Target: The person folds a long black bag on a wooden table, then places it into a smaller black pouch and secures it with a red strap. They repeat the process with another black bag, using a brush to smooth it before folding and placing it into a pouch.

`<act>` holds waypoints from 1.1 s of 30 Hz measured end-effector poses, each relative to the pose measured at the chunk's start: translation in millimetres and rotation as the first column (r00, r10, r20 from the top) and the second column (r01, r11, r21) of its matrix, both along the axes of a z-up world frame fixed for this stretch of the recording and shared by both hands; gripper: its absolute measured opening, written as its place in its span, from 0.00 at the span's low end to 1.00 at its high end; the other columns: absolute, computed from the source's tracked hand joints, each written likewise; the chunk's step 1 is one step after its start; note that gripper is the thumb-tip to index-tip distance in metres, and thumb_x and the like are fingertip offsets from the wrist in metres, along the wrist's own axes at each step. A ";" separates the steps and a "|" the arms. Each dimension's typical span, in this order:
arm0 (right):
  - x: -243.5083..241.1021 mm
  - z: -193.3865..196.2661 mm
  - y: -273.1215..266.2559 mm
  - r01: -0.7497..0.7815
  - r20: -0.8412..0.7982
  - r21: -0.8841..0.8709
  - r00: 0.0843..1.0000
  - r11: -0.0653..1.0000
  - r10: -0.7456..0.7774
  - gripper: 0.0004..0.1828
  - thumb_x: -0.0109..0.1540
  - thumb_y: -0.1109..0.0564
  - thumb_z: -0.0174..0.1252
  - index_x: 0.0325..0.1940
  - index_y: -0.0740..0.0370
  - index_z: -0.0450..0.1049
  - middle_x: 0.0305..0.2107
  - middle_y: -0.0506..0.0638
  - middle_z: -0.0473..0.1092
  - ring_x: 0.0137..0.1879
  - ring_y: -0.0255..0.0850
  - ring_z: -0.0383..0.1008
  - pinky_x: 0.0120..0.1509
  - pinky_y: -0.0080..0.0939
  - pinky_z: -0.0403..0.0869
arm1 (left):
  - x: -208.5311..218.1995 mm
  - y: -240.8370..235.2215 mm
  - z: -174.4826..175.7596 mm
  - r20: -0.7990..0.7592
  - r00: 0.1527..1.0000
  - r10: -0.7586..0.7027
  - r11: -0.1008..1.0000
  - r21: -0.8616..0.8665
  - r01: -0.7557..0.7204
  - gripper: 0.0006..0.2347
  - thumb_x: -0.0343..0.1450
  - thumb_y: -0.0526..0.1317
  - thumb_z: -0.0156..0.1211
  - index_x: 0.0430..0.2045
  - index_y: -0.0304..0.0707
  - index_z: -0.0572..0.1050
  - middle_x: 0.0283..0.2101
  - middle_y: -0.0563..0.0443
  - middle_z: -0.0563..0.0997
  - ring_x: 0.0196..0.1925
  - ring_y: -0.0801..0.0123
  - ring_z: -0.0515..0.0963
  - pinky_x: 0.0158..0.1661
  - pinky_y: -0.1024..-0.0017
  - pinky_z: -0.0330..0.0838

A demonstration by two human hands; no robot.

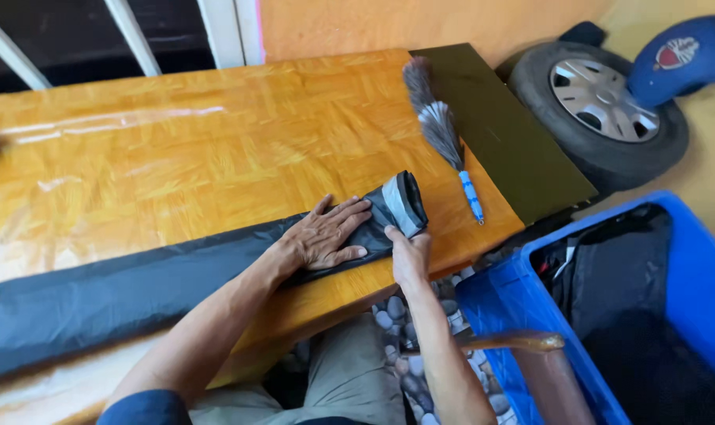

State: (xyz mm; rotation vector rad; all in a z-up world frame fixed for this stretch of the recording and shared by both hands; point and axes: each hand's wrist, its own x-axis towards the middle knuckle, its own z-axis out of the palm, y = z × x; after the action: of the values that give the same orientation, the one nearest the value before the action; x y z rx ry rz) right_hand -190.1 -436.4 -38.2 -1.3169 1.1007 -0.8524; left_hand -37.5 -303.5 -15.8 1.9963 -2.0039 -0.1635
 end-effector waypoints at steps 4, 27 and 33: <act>-8.1 6.2 5.6 -0.126 -0.100 -0.254 0.990 0.959 0.104 0.20 0.58 0.60 0.68 0.52 0.73 0.79 0.47 0.63 0.77 0.59 0.44 0.73 0.63 0.50 0.73 | -2.1 3.8 8.4 -0.052 0.999 0.003 1.000 -0.020 -0.004 0.32 0.74 0.66 0.39 0.65 0.45 0.61 0.71 0.45 0.59 0.78 0.48 0.52 0.71 0.35 0.44; -11.3 27.4 37.2 -0.632 -0.576 -0.735 0.773 0.244 0.266 0.47 0.53 0.76 0.52 0.75 0.48 0.63 0.71 0.58 0.61 0.73 0.60 0.63 0.74 0.57 0.65 | 24.6 3.6 -0.7 -0.820 0.562 0.112 0.918 -0.131 -0.374 0.28 0.74 0.66 0.37 0.68 0.59 0.61 0.60 0.42 0.78 0.66 0.38 0.72 0.66 0.42 0.62; -8.6 6.2 19.4 -0.692 -0.625 -0.706 0.708 0.149 0.327 0.45 0.52 0.77 0.49 0.72 0.50 0.67 0.70 0.54 0.63 0.75 0.54 0.61 0.77 0.52 0.62 | 30.2 -14.4 -23.1 -0.783 0.614 0.099 0.910 -0.179 -0.374 0.14 0.65 0.44 0.65 0.45 0.56 0.82 0.55 0.52 0.80 0.62 0.52 0.77 0.63 0.54 0.70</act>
State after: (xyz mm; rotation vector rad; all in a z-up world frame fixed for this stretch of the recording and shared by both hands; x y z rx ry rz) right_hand -198.7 -417.0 -32.0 -2.7294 0.1341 -0.6815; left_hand -7.3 -317.9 -38.9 1.5602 -1.1104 -0.4876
